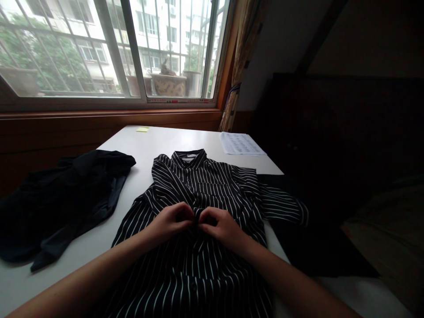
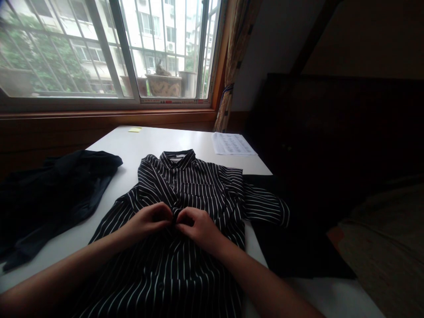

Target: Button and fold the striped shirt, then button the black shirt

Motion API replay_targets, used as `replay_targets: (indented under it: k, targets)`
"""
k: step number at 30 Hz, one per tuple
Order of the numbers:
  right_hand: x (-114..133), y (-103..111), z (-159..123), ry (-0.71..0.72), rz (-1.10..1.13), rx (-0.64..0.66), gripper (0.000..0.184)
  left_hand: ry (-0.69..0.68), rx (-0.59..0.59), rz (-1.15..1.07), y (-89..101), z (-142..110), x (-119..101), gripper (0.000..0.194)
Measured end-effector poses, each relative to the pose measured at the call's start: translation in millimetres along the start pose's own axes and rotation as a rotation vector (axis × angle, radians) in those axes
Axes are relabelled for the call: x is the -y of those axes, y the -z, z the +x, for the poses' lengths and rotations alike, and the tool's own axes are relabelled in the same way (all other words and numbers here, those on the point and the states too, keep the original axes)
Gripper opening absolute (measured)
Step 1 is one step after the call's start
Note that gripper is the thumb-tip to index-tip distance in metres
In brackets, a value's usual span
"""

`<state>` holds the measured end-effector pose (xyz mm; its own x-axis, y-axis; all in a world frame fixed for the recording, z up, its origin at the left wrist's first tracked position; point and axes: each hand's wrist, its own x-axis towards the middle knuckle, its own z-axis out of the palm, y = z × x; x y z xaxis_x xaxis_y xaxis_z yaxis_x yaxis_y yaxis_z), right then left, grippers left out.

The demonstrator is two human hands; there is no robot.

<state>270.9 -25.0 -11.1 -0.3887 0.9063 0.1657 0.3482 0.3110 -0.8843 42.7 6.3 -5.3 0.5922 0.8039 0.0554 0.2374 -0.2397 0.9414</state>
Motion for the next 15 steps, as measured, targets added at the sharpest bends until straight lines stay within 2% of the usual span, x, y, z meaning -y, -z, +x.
replay_targets:
  k: [7,15]
  targets:
    - [-4.2,-3.2,-2.4,0.050,-0.120,-0.035,0.015,0.016,-0.003,-0.014,-0.3,-0.8,-0.5,0.016]
    - [-12.7,-6.6,-6.2,0.207,-0.268,-0.076,0.033,0.009,-0.010,-0.027,-0.5,-1.8,-2.6,0.016]
